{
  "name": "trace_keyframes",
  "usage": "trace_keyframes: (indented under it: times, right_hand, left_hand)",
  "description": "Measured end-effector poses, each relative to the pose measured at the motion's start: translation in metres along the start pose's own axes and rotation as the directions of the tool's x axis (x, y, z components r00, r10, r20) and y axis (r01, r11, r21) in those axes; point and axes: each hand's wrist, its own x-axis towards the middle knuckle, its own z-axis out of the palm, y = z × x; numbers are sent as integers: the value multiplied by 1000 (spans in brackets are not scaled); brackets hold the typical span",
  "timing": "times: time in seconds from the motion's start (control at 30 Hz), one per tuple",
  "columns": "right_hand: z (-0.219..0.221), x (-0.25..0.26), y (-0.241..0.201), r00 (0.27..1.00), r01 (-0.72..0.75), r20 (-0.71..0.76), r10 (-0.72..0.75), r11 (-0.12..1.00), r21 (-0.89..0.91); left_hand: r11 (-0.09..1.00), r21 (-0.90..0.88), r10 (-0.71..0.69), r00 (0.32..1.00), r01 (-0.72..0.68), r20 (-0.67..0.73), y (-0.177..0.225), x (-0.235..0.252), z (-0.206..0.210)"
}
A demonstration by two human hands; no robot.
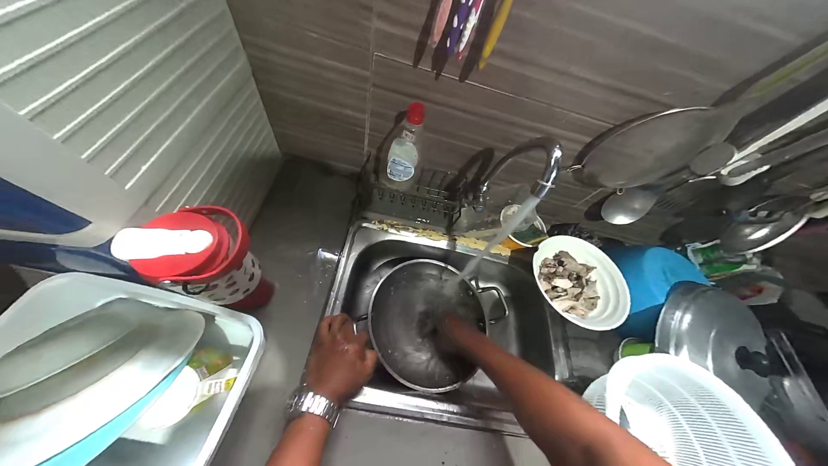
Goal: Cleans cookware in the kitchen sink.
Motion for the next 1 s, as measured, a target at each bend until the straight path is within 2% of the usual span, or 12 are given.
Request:
trace_keyframes:
  times: [0.07,0.1,0.23,0.33,0.43,0.47,0.53,0.63,0.77,0.87,0.93,1.0]
  right_hand:
    - [-27,16,-4,987,-72,-134,85,992,99]
    - [-33,30,-10,977,-61,-190,92,985,161]
    - [-21,78,-62,948,179,-312,-67,921,346]
    - [5,52,-86,953,302,-161,-258,870,389]
    - [24,15,-65,946,316,-18,-324,904,287]
    - [25,6,-53,957,272,27,-288,927,259]
    - [21,-7,-35,988,140,18,-151,952,272]
    - [9,-24,-37,988,10,-140,63,885,465]
    - [-5,-51,-45,937,50,-321,136,859,509]
    - [-18,-74,-33,911,101,-380,162,805,585]
    - [-25,-86,-27,877,132,-435,206,766,629]
    - [-29,-98,-27,834,179,-497,239,735,654]
  left_hand:
    - [1000,-12,-5,1000,6,24,0,0,-4]
    - [1000,-14,-5,1000,6,29,1,0,-4]
    - [1000,-12,4,1000,-4,17,1,1,-1]
    - [1000,-2,13,1000,-13,-22,0,0,1]
    - [999,-33,26,998,-28,-61,-2,0,4]
    - [999,-45,26,998,-29,-65,-2,0,5]
    - [998,-59,25,997,-29,-72,-3,0,5]
    - [996,-76,42,991,-52,-123,-6,1,8]
    - [987,-139,38,951,-85,-307,-10,-25,18]
    - [999,-49,-26,961,13,-275,-9,-93,31]
    - [998,37,50,970,-43,-239,1,-133,42]
    - [985,58,169,968,-161,-188,30,-150,52]
